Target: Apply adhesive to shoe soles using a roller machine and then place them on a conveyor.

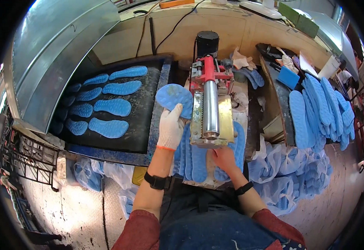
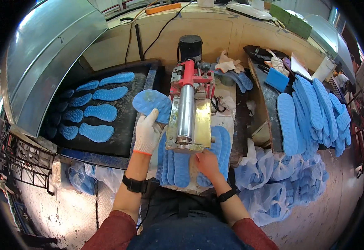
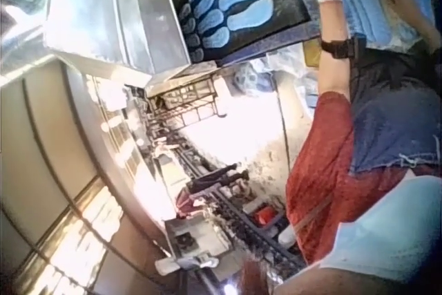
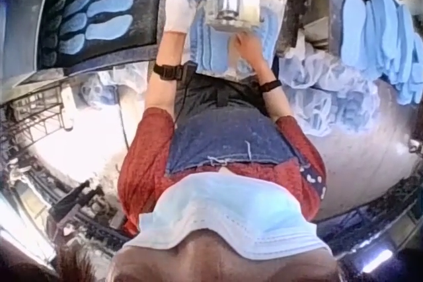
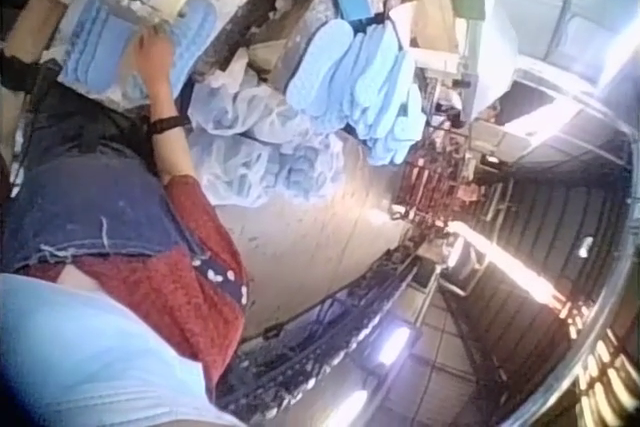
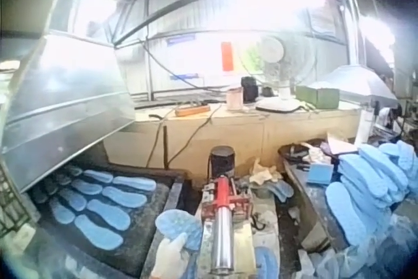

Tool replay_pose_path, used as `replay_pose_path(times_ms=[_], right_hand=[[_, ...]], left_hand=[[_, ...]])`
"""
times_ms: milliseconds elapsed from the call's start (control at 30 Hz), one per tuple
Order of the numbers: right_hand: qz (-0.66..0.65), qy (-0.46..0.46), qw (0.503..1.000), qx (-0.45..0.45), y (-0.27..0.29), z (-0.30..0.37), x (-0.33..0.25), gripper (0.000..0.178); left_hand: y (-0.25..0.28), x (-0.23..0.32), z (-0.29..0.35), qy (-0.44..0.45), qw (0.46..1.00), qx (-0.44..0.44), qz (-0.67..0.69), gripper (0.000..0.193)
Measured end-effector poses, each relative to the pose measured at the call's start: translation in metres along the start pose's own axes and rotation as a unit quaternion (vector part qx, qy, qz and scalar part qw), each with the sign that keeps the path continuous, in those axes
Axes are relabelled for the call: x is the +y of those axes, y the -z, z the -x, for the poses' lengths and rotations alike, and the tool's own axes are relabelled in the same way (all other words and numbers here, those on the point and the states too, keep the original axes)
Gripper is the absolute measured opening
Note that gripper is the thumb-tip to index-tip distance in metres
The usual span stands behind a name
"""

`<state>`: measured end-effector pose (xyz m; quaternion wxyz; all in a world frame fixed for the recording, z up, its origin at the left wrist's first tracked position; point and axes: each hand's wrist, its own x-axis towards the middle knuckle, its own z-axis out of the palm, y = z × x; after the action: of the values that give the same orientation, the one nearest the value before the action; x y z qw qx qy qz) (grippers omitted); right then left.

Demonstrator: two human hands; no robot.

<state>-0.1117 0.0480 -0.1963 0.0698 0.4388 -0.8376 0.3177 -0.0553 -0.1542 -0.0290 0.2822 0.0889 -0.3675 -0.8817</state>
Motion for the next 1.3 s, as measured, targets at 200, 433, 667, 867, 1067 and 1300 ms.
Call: replay_pose_path(times_ms=[200,433,667,867,1067,1300], right_hand=[[0.016,-0.006,1.000,0.002,-0.001,-0.003,0.004,0.016],[0.020,-0.001,1.000,-0.007,-0.002,-0.003,0.004,0.016],[-0.005,0.009,1.000,0.018,0.000,-0.004,0.001,0.011],[0.001,0.009,1.000,0.023,0.003,-0.004,-0.001,0.010],[-0.008,0.000,1.000,0.013,0.008,-0.005,-0.004,0.008],[-0.178,-0.135,0.967,0.126,0.010,-0.002,0.001,0.012]], left_hand=[[-0.010,0.011,0.045,-0.031,0.968,0.022,-0.248,0.036],[0.006,0.032,0.079,-0.021,0.993,0.037,-0.113,0.036],[0.041,0.018,0.053,-0.005,0.999,0.039,0.036,0.033],[0.021,0.008,0.028,-0.008,0.998,0.032,0.057,0.034],[0.027,0.019,0.046,-0.004,0.998,0.052,0.019,0.033],[0.061,-0.034,0.063,0.141,0.980,0.107,-0.090,0.033]])
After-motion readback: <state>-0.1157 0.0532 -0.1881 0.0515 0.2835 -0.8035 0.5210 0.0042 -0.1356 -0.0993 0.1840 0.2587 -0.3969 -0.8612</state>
